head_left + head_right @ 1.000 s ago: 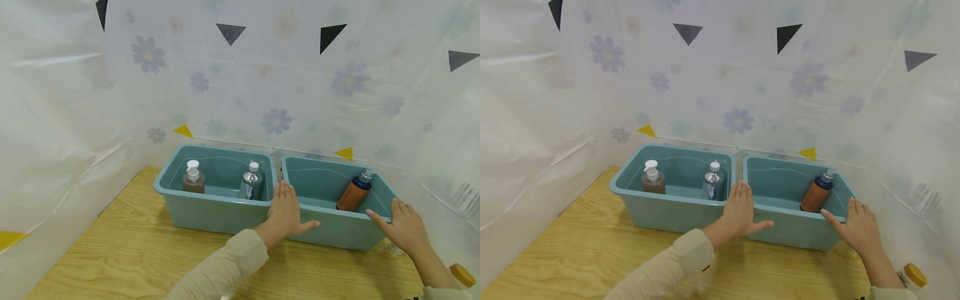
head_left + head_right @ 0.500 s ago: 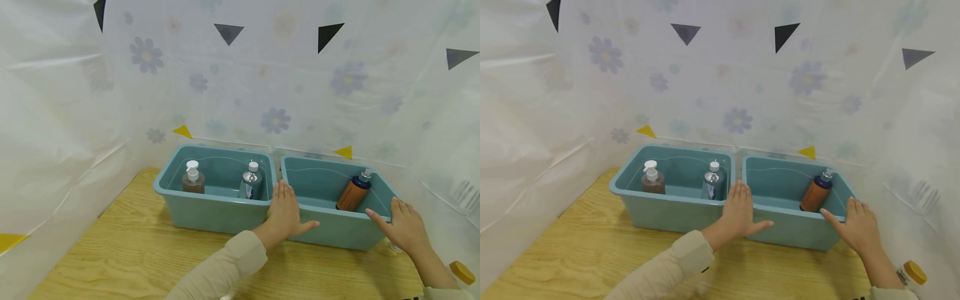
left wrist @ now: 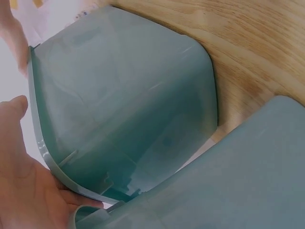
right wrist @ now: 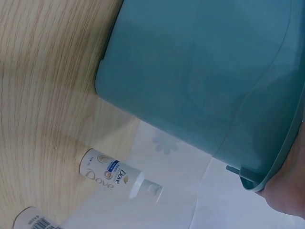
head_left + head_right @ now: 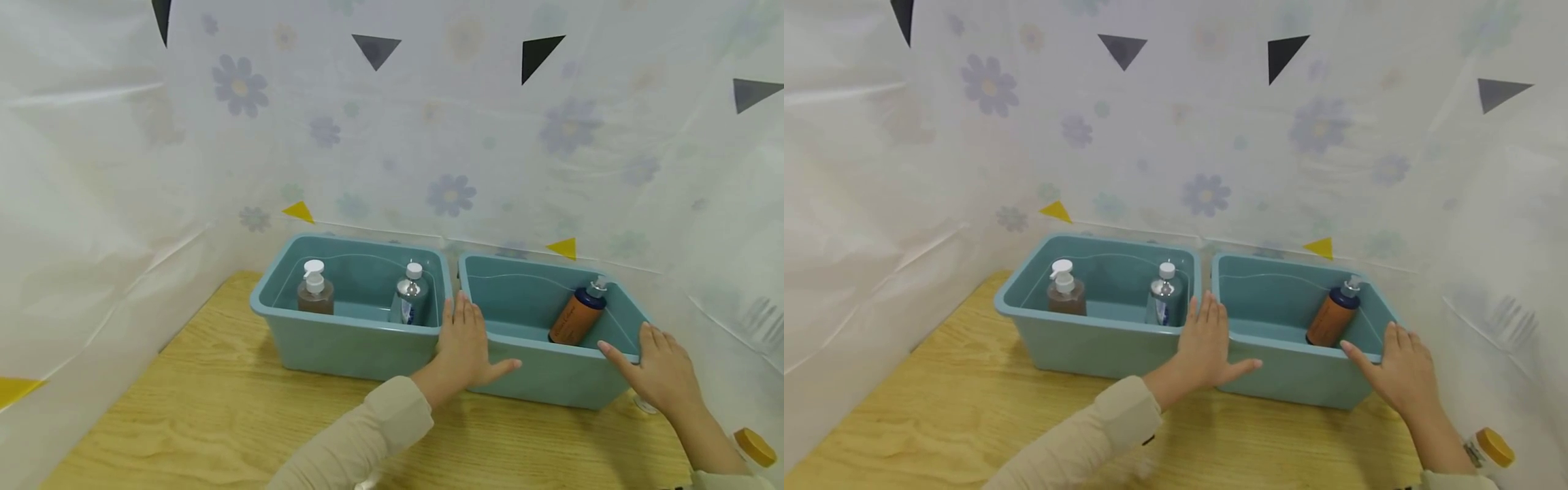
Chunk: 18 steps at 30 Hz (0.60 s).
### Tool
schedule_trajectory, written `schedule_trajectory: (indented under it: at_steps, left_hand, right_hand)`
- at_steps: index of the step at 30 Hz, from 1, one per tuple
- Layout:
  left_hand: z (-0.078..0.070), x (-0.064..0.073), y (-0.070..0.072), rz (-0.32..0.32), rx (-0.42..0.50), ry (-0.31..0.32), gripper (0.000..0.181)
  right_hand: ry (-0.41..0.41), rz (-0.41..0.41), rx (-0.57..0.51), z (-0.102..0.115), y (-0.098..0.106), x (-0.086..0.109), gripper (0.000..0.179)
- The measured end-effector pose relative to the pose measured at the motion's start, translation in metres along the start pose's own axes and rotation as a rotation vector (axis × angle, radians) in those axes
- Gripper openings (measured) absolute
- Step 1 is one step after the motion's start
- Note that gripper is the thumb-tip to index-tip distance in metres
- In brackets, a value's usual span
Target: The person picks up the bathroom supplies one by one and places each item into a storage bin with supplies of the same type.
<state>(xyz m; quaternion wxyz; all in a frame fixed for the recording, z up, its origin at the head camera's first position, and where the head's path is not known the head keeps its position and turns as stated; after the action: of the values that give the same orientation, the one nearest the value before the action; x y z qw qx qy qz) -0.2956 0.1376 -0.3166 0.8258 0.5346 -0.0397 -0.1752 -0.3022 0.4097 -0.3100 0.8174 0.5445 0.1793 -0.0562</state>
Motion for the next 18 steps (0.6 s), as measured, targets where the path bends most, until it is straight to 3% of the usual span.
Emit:
schedule_trajectory:
  at_steps: [10,18]
  left_hand:
    - [0.007,-0.017,-0.004,-0.024,0.118,0.007,0.108]
    - [0.007,-0.023,-0.008,-0.021,0.124,0.01,0.108]
  right_hand:
    - [0.001,-0.006,0.0,-0.002,-0.002,0.0,0.09]
    - [0.002,-0.007,-0.009,-0.002,-0.001,0.001,0.089]
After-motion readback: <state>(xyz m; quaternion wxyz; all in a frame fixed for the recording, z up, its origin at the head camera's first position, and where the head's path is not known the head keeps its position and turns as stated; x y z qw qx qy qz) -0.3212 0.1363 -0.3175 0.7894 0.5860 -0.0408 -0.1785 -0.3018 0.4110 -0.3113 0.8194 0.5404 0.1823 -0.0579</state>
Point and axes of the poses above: each hand's wrist, its own x-axis away from the middle knuckle, its own y-axis out of the back of the hand, z = x × y, the point moved 8 cm from there along -x, towards the middle knuckle, and after that the axes turned 14 degrees about -x, right-handed, at the moved point
